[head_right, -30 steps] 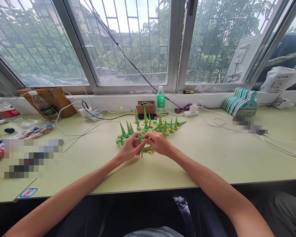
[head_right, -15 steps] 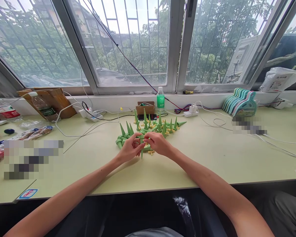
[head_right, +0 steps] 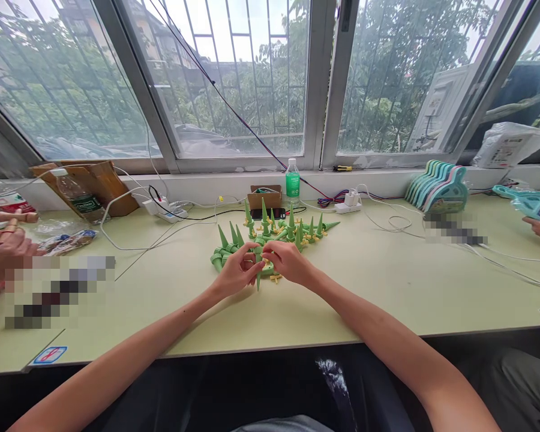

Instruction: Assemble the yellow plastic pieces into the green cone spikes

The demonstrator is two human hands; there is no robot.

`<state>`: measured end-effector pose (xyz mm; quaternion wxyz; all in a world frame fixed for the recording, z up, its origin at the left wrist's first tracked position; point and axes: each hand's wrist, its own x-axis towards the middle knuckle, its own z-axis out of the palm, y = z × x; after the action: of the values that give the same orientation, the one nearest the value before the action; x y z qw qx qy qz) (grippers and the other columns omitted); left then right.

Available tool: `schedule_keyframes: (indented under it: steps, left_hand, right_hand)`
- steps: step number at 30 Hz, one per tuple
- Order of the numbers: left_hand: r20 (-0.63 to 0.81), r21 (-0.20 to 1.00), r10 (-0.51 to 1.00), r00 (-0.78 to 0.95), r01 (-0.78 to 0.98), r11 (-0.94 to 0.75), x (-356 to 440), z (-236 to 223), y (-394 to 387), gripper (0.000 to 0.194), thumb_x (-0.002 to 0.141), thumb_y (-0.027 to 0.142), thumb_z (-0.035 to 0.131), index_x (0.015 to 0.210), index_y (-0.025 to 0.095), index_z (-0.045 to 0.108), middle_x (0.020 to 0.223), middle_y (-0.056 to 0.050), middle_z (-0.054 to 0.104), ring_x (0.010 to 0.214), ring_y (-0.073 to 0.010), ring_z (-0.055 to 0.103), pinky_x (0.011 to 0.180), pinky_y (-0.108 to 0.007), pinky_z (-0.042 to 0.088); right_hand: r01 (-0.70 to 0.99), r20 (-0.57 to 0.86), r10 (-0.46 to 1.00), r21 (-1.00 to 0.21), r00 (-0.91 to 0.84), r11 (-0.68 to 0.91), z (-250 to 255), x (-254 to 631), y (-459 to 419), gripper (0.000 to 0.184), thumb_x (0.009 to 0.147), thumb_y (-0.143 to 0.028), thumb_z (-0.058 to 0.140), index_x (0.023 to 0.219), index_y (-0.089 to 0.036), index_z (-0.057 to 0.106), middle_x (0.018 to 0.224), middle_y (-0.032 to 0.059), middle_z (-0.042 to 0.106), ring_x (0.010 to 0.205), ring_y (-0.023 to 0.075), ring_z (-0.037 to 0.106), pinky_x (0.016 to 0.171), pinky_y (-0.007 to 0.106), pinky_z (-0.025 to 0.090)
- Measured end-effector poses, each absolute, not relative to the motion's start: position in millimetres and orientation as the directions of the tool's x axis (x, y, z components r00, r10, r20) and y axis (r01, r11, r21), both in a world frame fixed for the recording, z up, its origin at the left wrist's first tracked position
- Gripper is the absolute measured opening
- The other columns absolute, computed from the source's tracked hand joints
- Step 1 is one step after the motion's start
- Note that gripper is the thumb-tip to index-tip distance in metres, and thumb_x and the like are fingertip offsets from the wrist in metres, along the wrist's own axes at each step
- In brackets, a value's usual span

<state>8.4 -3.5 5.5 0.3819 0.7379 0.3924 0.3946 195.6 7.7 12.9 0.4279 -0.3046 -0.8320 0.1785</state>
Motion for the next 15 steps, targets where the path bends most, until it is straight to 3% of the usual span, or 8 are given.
schedule_keyframes:
  steps: [15]
  left_hand:
    - [0.286,0.868,0.883,0.371,0.29,-0.403,8.0,4.5,-2.3,0.044,0.084,0.047,0.059,0.115,0.021,0.044,0.059,0.009,0.047,0.039,-0.0085,0.051,0.043,-0.02,0.037]
  right_hand:
    - [0.353,0.588,0.679,-0.582,-0.44,0.732,12.2,195.0,7.9,0.024,0.097,-0.032,0.045,0.08,-0.019,0.057,0.064,-0.0017,0.057,0.052,0.0098,0.051,0.058,0.023,0.043]
